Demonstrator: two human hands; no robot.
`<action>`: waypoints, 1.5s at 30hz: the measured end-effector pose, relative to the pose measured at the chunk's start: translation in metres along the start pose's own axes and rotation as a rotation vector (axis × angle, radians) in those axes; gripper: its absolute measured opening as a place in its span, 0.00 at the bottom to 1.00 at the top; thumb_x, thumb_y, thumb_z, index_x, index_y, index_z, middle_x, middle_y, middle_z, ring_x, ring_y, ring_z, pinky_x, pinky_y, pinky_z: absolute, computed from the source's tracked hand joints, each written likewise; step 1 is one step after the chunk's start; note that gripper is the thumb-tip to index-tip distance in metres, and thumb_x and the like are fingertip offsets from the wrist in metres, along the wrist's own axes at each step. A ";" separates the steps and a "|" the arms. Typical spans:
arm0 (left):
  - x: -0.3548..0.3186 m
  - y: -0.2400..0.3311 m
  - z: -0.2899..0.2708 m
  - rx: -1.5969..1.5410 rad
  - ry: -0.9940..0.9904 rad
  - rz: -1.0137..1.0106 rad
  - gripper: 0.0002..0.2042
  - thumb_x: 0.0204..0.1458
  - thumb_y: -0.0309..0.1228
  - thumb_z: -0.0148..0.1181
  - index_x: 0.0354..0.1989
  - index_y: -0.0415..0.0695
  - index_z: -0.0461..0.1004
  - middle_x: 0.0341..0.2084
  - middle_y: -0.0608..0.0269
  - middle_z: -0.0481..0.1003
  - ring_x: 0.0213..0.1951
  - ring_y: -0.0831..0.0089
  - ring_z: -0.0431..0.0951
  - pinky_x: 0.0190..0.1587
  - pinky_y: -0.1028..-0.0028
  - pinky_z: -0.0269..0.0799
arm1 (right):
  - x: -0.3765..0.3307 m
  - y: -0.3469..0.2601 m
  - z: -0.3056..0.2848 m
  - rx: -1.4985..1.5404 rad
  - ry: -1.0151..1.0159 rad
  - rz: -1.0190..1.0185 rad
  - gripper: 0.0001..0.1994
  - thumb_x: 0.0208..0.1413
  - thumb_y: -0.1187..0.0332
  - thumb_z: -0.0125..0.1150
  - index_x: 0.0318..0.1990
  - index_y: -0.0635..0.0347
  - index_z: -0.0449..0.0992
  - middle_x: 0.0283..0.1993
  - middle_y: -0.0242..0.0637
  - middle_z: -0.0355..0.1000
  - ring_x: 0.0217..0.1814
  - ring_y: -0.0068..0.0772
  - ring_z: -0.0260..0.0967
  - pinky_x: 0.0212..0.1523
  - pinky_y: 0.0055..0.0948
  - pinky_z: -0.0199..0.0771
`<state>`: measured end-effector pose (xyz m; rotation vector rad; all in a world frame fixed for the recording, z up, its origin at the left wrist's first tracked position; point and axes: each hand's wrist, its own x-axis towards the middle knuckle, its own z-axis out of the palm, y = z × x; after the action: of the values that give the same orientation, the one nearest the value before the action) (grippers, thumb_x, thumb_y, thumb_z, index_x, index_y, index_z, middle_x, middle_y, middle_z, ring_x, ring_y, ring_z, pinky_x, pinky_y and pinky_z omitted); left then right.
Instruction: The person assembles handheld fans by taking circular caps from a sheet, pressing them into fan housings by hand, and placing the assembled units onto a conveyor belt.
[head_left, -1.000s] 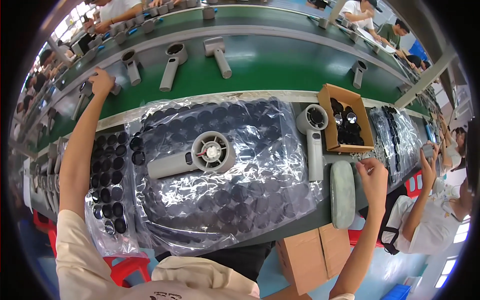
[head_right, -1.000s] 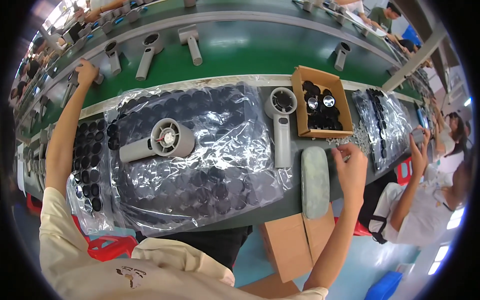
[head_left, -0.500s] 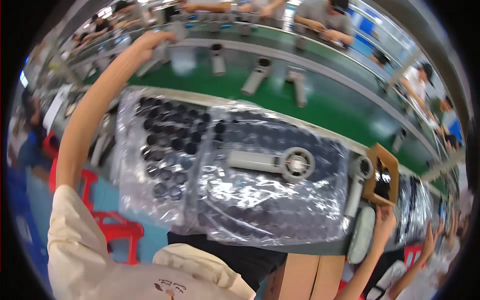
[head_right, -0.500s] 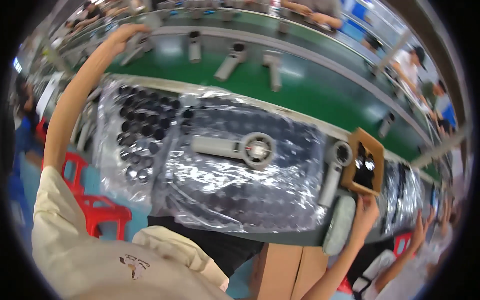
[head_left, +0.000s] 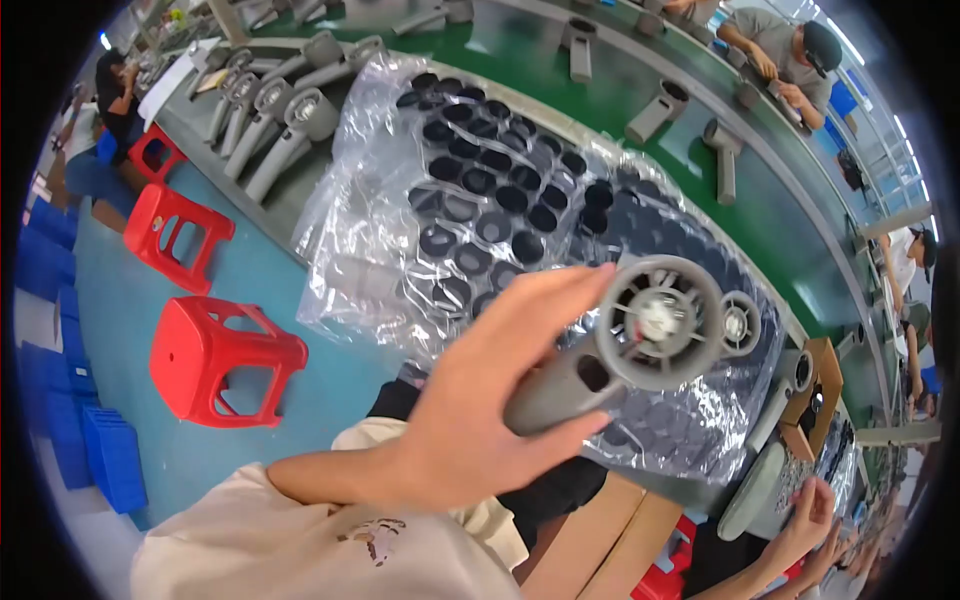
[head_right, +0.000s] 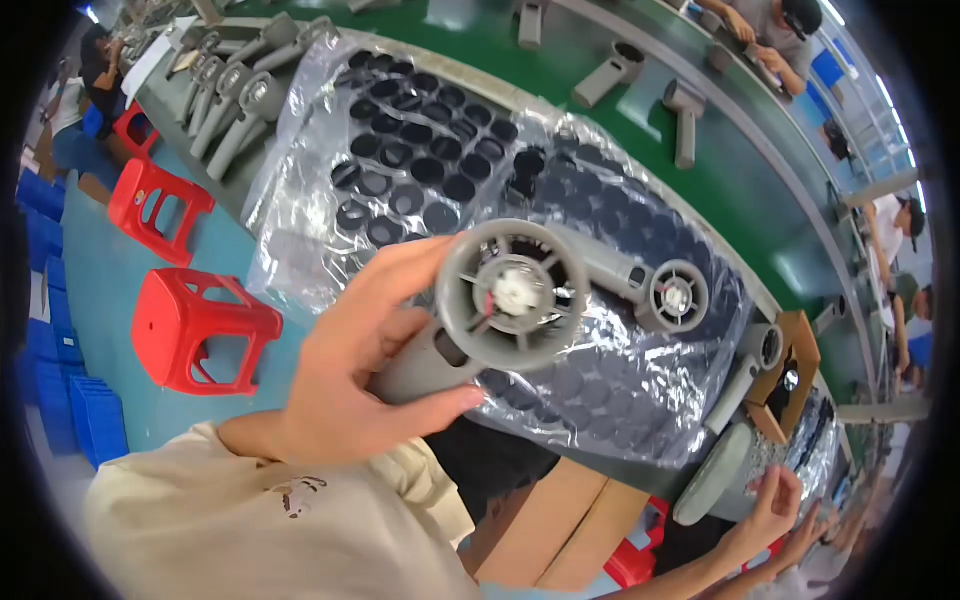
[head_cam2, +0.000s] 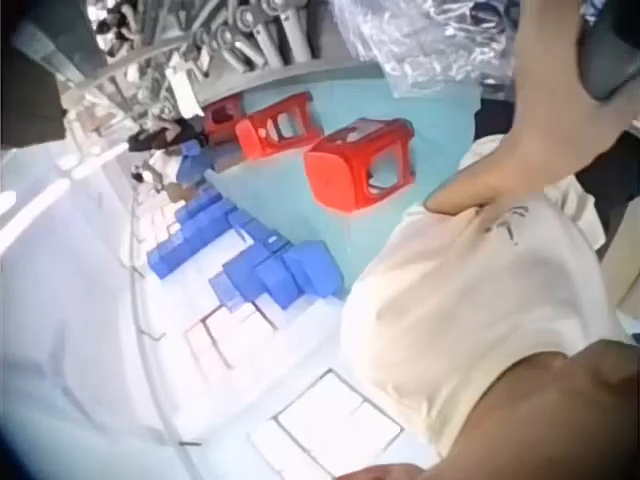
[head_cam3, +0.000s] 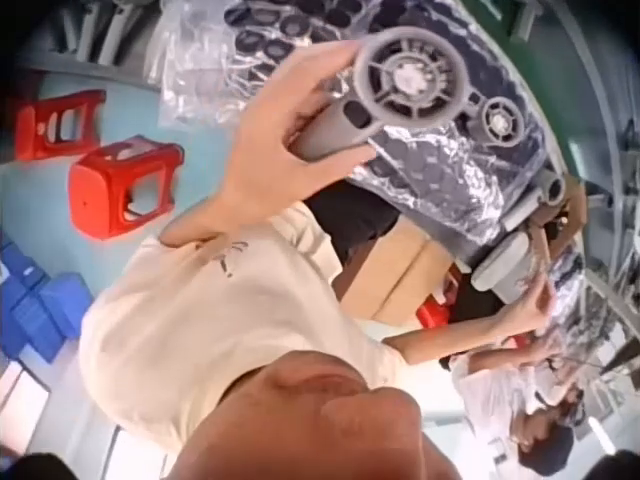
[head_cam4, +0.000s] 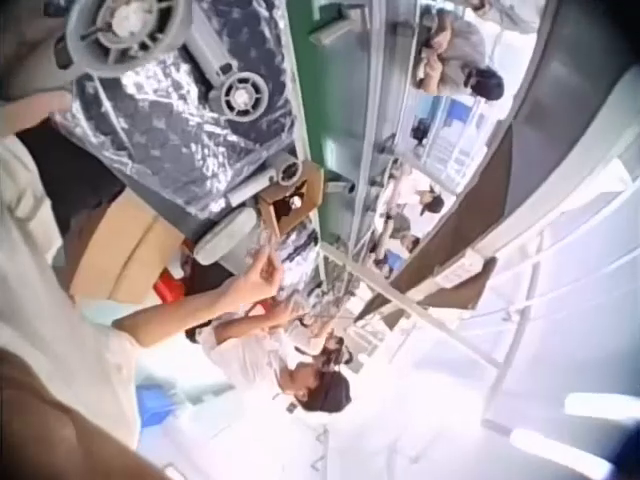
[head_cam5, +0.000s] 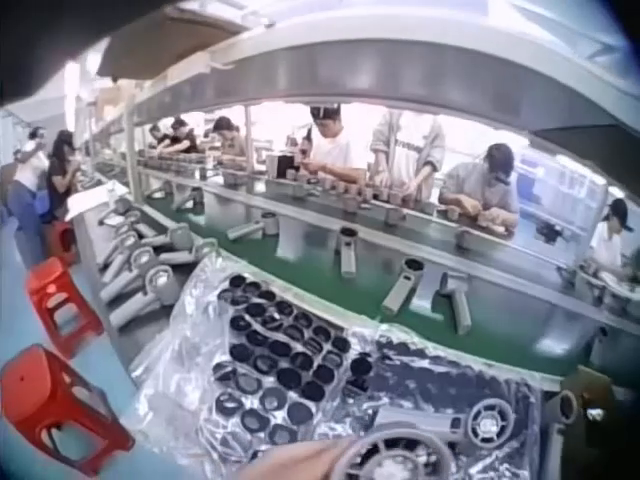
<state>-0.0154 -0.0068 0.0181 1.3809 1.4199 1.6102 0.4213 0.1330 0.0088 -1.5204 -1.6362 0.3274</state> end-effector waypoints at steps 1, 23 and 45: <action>-0.003 0.000 0.007 -0.005 -0.017 0.044 0.36 0.42 0.15 0.65 0.63 0.33 0.55 0.60 0.49 0.58 0.57 0.65 0.66 0.49 0.72 0.72 | -0.005 -0.024 0.004 0.045 -0.013 -0.010 0.06 0.56 0.73 0.60 0.38 0.65 0.74 0.29 0.31 0.68 0.28 0.17 0.62 0.29 0.18 0.64; -0.010 -0.024 0.032 0.209 0.063 0.376 0.34 0.32 0.12 0.65 0.55 0.33 0.67 0.56 0.35 0.60 0.26 0.74 0.72 0.27 0.79 0.69 | -0.080 -0.258 0.130 -0.003 -0.436 -0.551 0.07 0.43 0.86 0.57 0.31 0.68 0.72 0.30 0.40 0.67 0.26 0.22 0.60 0.23 0.17 0.58; -0.003 -0.033 0.036 0.286 0.239 0.429 0.29 0.33 0.09 0.63 0.50 0.37 0.73 0.52 0.37 0.64 0.34 0.70 0.75 0.22 0.83 0.68 | -0.064 -0.263 0.142 -0.050 -0.493 -0.596 0.07 0.44 0.86 0.63 0.31 0.68 0.75 0.29 0.37 0.71 0.22 0.21 0.62 0.21 0.17 0.60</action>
<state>0.0119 0.0116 -0.0180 1.8030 1.6208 1.9498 0.1327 0.0657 0.0802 -0.9531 -2.4076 0.3445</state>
